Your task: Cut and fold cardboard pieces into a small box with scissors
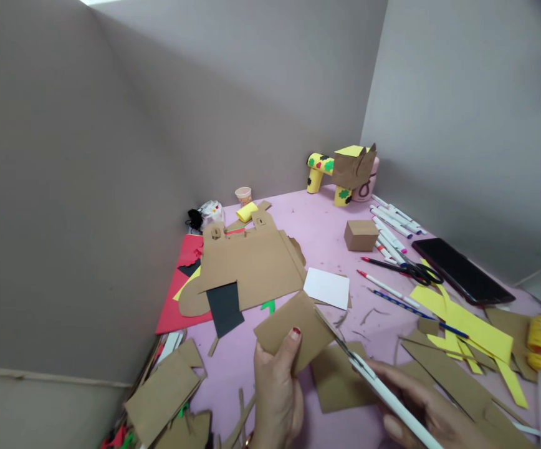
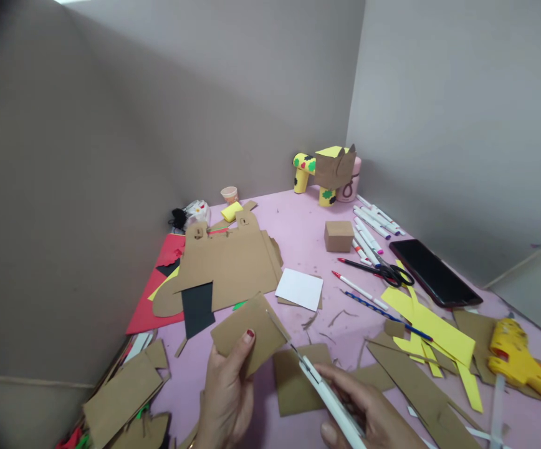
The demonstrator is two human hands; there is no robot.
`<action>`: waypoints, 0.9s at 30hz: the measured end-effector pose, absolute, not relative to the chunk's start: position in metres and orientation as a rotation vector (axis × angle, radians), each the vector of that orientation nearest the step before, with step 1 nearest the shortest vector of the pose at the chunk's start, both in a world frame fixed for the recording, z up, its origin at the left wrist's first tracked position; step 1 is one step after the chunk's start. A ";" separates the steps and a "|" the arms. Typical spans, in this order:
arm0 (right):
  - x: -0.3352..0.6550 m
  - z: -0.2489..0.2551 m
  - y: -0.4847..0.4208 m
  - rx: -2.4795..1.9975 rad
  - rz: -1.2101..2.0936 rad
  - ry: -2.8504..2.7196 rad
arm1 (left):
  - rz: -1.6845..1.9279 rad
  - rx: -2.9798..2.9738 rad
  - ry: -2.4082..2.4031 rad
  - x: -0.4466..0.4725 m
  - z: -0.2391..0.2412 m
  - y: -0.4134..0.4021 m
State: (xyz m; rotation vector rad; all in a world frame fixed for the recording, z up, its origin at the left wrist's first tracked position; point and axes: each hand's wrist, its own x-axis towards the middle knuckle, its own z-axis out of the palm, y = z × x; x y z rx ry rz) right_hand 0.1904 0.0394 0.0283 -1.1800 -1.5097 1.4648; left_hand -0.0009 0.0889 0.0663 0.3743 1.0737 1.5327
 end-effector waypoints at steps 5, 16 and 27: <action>0.188 0.030 0.038 -1.174 1.508 -1.430 | 1.523 0.377 1.051 0.000 0.066 0.088; 0.182 0.033 0.037 -1.231 1.480 -1.378 | 1.525 0.371 1.041 0.001 0.066 0.088; 0.185 0.027 0.039 -1.213 1.572 -1.480 | 1.468 0.411 1.015 0.001 0.065 0.085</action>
